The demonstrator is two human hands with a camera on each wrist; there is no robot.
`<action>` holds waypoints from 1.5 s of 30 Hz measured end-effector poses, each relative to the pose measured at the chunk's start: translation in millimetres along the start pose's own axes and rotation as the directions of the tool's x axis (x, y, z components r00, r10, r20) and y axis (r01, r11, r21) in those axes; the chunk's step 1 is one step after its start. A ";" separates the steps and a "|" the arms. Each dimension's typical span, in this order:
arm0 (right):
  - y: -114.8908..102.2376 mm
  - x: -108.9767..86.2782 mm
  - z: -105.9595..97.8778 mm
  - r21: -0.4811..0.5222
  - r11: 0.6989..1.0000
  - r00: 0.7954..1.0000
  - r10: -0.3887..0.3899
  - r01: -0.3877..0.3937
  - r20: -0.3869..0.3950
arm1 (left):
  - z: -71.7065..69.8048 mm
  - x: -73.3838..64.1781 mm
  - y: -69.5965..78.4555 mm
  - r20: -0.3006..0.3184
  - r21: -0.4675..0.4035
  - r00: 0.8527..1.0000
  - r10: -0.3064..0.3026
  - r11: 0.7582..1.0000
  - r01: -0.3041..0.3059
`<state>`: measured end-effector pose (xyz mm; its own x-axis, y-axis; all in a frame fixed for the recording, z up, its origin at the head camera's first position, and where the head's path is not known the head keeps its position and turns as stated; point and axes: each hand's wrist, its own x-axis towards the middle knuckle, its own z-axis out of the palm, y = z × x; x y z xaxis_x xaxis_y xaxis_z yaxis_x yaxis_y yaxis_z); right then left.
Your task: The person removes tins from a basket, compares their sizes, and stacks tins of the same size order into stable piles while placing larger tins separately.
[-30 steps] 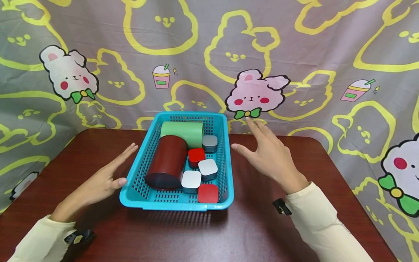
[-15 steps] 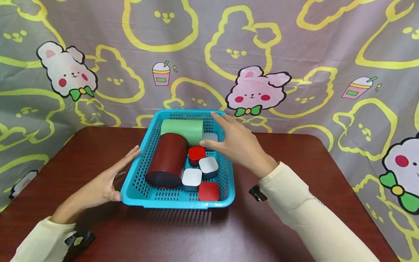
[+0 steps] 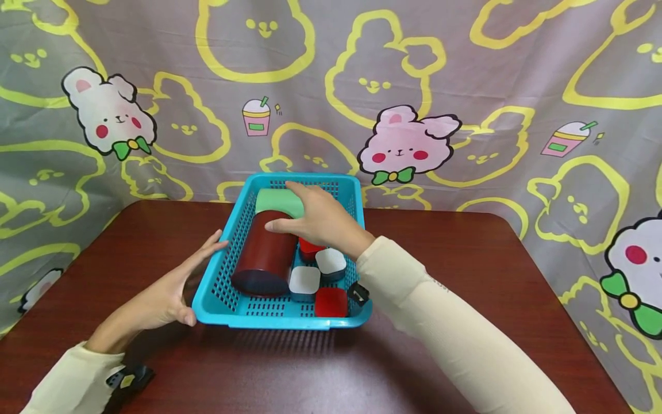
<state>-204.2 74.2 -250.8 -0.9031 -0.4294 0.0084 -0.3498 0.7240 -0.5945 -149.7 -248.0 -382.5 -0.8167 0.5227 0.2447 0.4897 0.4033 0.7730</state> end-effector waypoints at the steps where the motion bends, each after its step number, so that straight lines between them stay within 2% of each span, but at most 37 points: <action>1: -1.6 2.8 3.5 0.008 1.000 1.000 0.000 0.000 0.008 | 0.3 -0.4 0.1 -0.001 -0.001 1.000 -0.003 1.000 0.003; 9: -12.0 18.4 26.8 0.084 0.996 0.998 0.004 -0.008 0.055 | -1.0 -1.1 2.8 0.007 0.004 0.999 -0.036 0.999 0.036; 13: -13.1 25.5 38.8 0.091 0.995 0.998 0.045 -0.050 0.054 | -1.3 -0.2 4.0 0.014 0.022 0.999 -0.034 0.999 0.033; 21: -21.0 31.3 66.8 -0.025 0.995 0.995 0.098 -0.097 0.028 | -0.3 0.9 3.3 0.026 0.020 0.999 -0.037 0.999 0.037; 28: -26.7 35.0 83.5 -0.127 0.981 0.988 0.151 -0.145 0.042 | 0.1 -0.4 2.7 0.027 -0.010 0.999 -0.040 0.999 0.041; 41: -33.8 43.4 99.6 -0.227 0.958 0.983 0.183 -0.177 0.006 | -1.0 -0.6 5.7 0.042 -0.014 0.997 -0.061 0.998 0.062; 45: -38.1 44.6 104.1 -0.210 0.953 0.974 0.224 -0.219 0.002 | -2.0 -1.3 6.3 0.046 -0.012 0.997 -0.064 0.998 0.065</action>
<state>-205.2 -28.7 -311.5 -0.9580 -0.2572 -0.1271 -0.1879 0.8973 -0.3994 -146.1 -247.7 -376.8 -0.8315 0.5295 0.1678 0.4322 0.4270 0.7943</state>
